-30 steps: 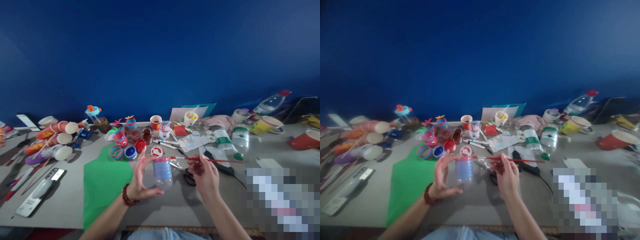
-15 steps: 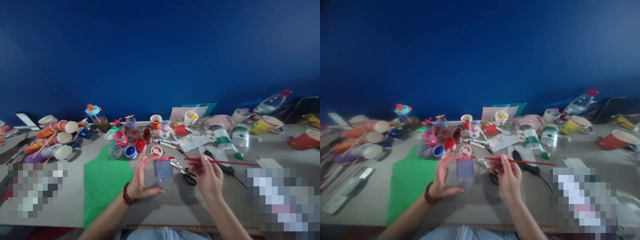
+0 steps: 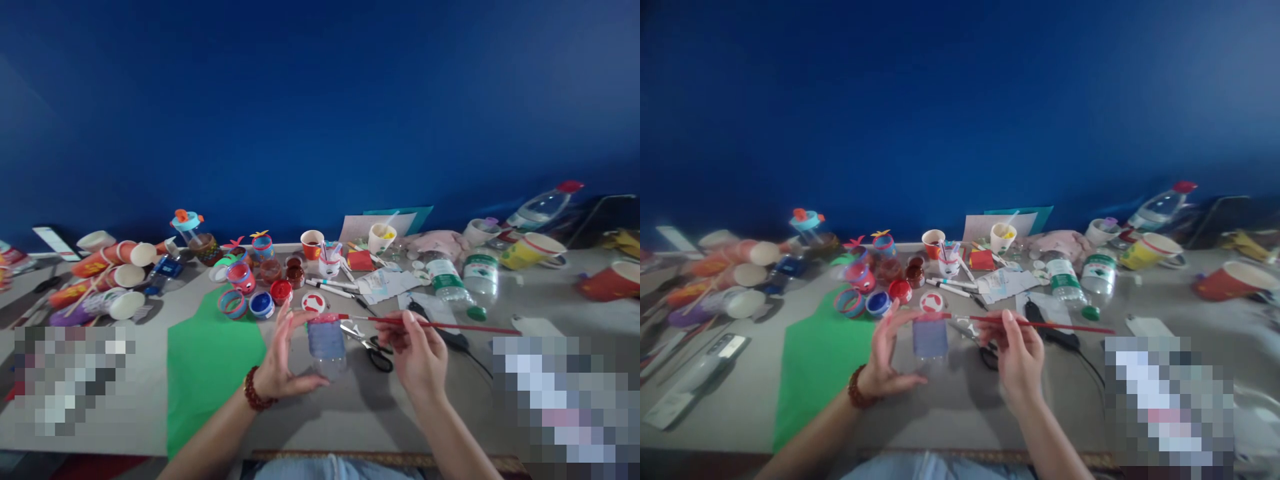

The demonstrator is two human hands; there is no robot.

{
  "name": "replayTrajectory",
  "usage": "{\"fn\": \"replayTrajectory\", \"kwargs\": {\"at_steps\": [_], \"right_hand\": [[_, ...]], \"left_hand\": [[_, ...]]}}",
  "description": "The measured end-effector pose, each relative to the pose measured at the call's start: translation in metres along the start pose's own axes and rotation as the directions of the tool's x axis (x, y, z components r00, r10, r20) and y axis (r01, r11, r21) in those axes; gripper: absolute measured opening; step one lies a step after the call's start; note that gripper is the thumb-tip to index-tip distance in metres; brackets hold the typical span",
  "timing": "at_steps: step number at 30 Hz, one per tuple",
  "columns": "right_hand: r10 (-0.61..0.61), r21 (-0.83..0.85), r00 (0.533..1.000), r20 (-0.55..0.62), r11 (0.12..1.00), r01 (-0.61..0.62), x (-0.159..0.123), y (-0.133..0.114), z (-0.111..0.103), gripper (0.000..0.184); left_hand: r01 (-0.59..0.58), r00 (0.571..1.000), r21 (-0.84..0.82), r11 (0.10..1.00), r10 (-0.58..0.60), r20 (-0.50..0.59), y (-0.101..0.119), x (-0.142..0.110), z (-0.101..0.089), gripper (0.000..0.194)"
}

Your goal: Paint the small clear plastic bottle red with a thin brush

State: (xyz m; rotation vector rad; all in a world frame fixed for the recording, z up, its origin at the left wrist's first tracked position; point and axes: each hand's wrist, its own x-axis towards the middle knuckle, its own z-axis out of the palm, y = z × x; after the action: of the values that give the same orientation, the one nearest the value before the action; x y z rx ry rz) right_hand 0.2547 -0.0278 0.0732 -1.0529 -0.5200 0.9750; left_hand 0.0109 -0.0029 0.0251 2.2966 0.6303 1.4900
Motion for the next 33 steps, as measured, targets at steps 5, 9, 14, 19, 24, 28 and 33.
{"fn": "replayTrajectory", "kwargs": {"at_steps": [5, 9, 14, 19, 24, 28, 33], "right_hand": [[0.036, -0.012, 0.998, 0.052, 0.999, -0.036, -0.005, -0.001, 0.005, 0.04], [0.062, -0.021, 0.993, 0.105, 0.998, -0.06, -0.01, 0.002, 0.015, 0.039], [0.043, -0.006, 0.998, 0.041, 0.999, -0.042, -0.001, 0.002, 0.006, 0.041], [0.062, 0.029, 0.997, -0.05, 0.998, -0.061, 0.006, -0.002, -0.004, 0.044], [0.128, 0.047, 0.992, 0.018, 0.991, -0.129, 0.0, 0.001, 0.006, 0.043], [0.142, 0.048, 0.99, 0.001, 0.989, -0.142, 0.004, 0.007, 0.007, 0.041], [0.088, 0.098, 0.993, -0.083, 0.992, -0.08, 0.015, 0.008, -0.008, 0.044]], "left_hand": [[0.018, 1.0, 0.02, 1.0, -0.018, 0.008, 0.001, 0.002, 0.001, 0.12], [0.023, 0.999, 0.024, 0.999, -0.024, 0.022, 0.002, 0.002, 0.0, 0.117], [0.014, 1.0, 0.002, 1.0, -0.014, -0.021, -0.002, -0.002, 0.002, 0.127], [0.014, 0.999, -0.074, 0.997, -0.017, -0.051, -0.005, -0.005, 0.004, 0.129], [0.024, 0.998, -0.069, 0.997, -0.027, -0.054, -0.004, -0.006, 0.003, 0.128], [0.019, 0.996, -0.09, 0.996, -0.027, -0.083, -0.003, -0.006, 0.003, 0.128], [0.097, 0.973, -0.273, 0.957, -0.149, -0.175, -0.006, -0.007, 0.009, 0.124]]}}
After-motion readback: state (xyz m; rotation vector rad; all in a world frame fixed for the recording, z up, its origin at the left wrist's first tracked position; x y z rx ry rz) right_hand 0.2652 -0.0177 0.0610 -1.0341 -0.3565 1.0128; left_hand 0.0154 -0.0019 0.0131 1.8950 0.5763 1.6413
